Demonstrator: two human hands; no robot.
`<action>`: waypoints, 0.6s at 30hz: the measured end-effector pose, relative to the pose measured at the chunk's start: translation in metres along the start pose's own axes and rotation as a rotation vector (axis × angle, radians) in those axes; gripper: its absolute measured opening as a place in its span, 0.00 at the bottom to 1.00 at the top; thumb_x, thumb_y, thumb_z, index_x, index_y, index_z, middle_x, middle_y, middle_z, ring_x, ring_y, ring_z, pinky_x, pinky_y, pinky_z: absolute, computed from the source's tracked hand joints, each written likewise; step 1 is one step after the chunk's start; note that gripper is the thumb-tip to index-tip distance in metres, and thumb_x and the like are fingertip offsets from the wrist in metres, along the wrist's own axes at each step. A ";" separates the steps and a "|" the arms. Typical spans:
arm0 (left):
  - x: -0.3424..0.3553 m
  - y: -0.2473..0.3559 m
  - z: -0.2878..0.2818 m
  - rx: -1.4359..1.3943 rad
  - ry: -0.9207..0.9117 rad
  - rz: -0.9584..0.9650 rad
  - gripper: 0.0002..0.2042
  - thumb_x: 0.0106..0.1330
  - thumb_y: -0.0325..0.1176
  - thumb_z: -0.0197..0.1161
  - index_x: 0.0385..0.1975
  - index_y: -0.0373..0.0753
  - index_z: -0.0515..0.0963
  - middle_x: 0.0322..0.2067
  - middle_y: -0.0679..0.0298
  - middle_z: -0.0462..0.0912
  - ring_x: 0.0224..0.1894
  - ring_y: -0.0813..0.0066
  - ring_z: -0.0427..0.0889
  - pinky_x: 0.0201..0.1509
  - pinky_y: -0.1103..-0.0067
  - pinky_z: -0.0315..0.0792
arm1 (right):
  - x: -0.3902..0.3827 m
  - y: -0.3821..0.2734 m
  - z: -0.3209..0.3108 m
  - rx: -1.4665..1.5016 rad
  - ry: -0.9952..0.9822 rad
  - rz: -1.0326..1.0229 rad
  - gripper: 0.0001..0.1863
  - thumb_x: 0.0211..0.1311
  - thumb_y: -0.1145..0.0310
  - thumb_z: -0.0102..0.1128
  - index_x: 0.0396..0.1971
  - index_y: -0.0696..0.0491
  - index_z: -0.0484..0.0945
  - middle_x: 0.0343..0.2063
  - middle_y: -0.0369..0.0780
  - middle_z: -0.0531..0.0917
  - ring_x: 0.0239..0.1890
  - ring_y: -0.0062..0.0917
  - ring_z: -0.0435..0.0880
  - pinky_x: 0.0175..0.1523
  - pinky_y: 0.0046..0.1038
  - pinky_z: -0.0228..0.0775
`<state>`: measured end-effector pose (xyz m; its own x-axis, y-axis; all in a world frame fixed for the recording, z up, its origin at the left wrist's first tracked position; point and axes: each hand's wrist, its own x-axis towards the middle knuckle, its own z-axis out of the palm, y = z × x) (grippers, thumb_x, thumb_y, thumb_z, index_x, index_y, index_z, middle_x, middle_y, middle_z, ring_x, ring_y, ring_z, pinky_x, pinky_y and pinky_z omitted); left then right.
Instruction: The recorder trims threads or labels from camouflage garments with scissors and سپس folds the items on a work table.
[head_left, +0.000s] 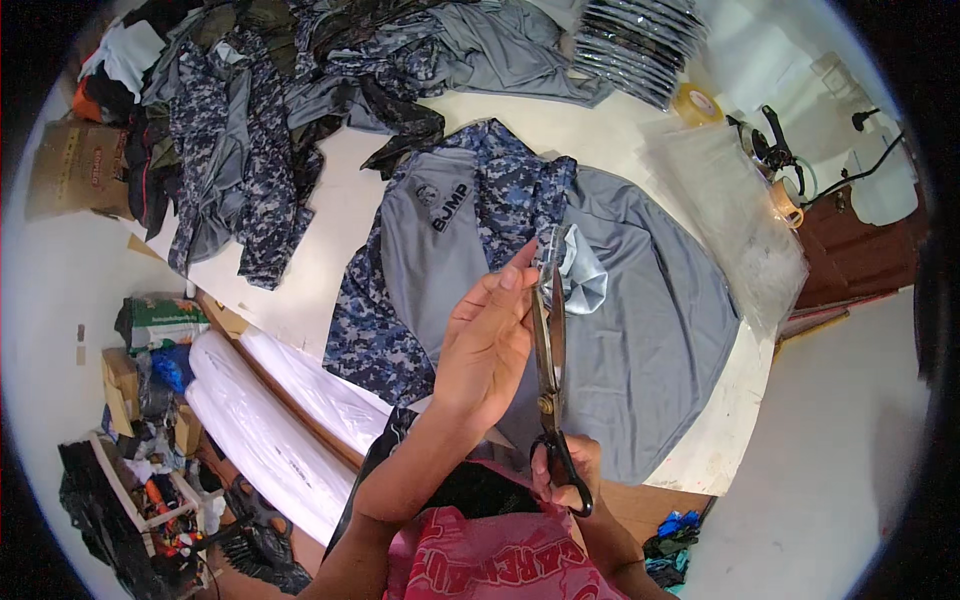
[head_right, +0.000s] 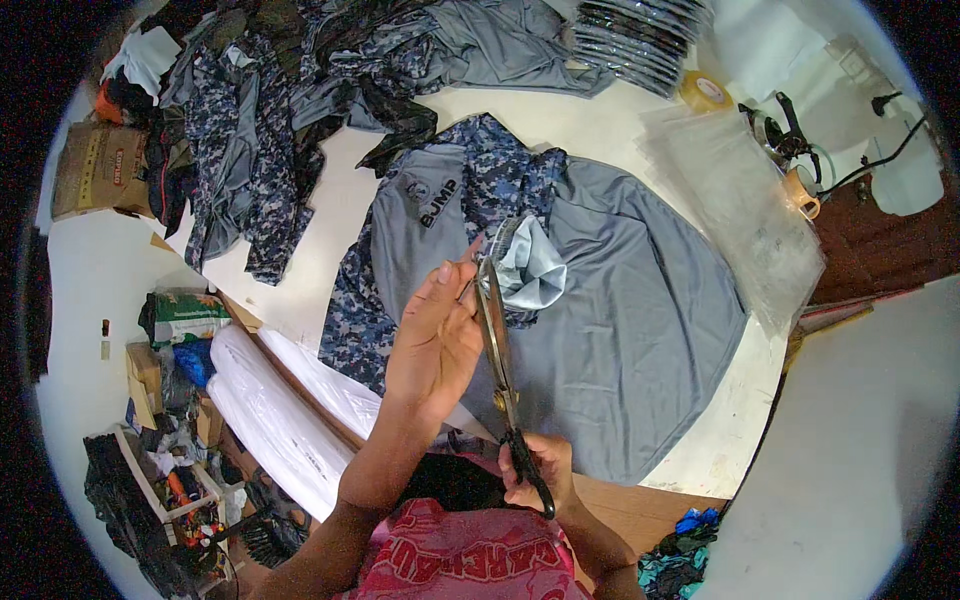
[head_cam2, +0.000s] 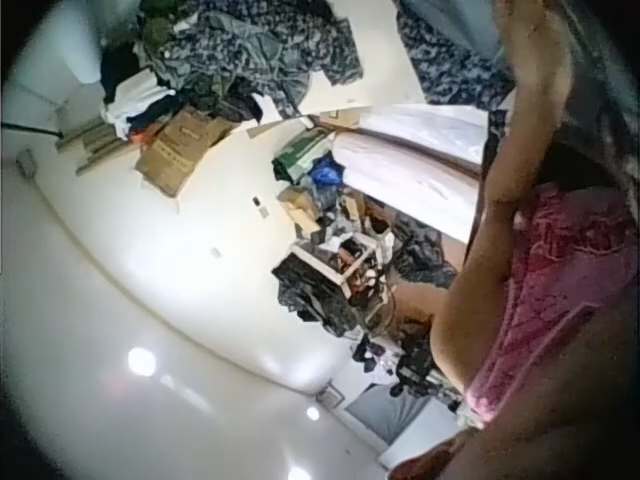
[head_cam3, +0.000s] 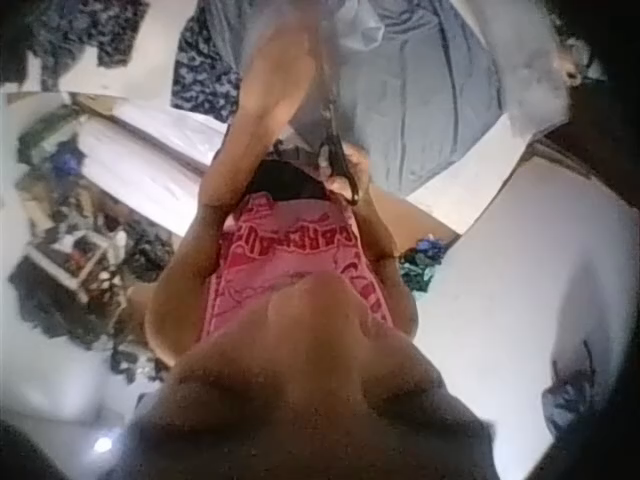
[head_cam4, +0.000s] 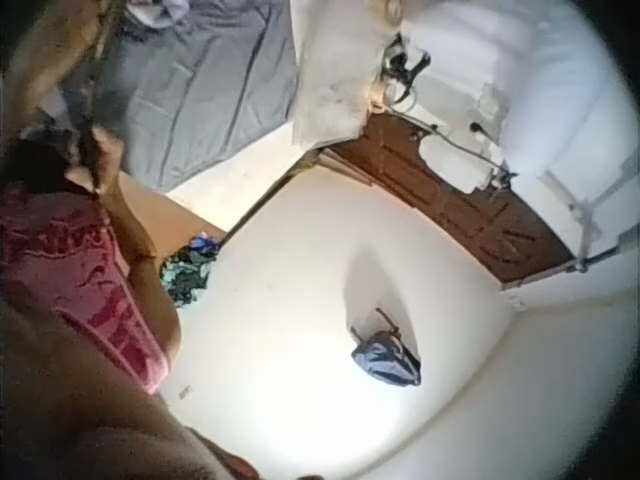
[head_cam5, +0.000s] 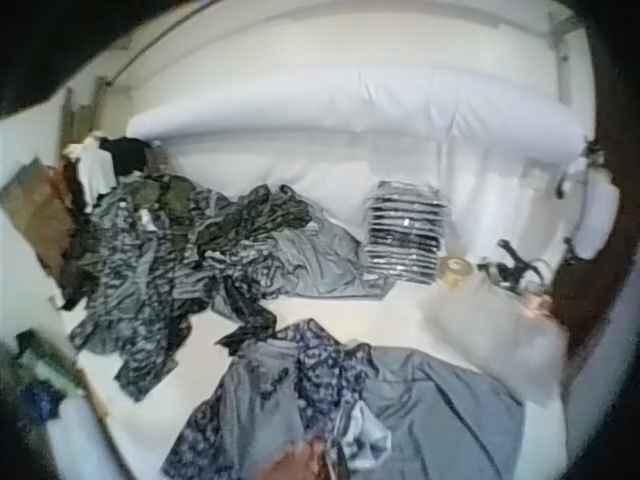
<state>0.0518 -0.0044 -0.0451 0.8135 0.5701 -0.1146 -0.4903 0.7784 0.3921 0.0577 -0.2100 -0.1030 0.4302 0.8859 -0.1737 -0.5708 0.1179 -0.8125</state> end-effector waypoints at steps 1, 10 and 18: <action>0.000 -0.001 0.000 0.015 -0.020 0.021 0.07 0.72 0.31 0.53 0.38 0.40 0.79 0.47 0.65 0.81 0.49 0.78 0.78 0.58 0.78 0.69 | 0.000 0.000 0.000 -0.002 0.008 0.000 0.27 0.39 0.55 0.81 0.28 0.59 0.75 0.17 0.31 0.76 0.18 0.12 0.73 0.22 0.15 0.61; 0.001 -0.008 -0.004 0.049 0.075 0.025 0.10 0.72 0.36 0.54 0.40 0.38 0.80 0.48 0.66 0.80 0.50 0.75 0.77 0.55 0.76 0.72 | 0.000 0.001 0.010 0.038 0.066 0.018 0.27 0.41 0.53 0.79 0.26 0.59 0.74 0.17 0.32 0.75 0.18 0.13 0.73 0.22 0.16 0.62; -0.001 -0.009 -0.006 -0.019 0.003 0.011 0.08 0.71 0.32 0.56 0.37 0.37 0.81 0.52 0.64 0.78 0.51 0.74 0.78 0.59 0.76 0.69 | 0.000 0.002 0.009 0.019 0.060 -0.036 0.21 0.46 0.59 0.76 0.20 0.58 0.74 0.15 0.33 0.75 0.13 0.14 0.72 0.18 0.17 0.62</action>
<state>0.0534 -0.0097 -0.0543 0.8074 0.5791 -0.1130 -0.5048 0.7772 0.3756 0.0501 -0.2057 -0.0995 0.4917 0.8523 -0.1784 -0.5669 0.1578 -0.8085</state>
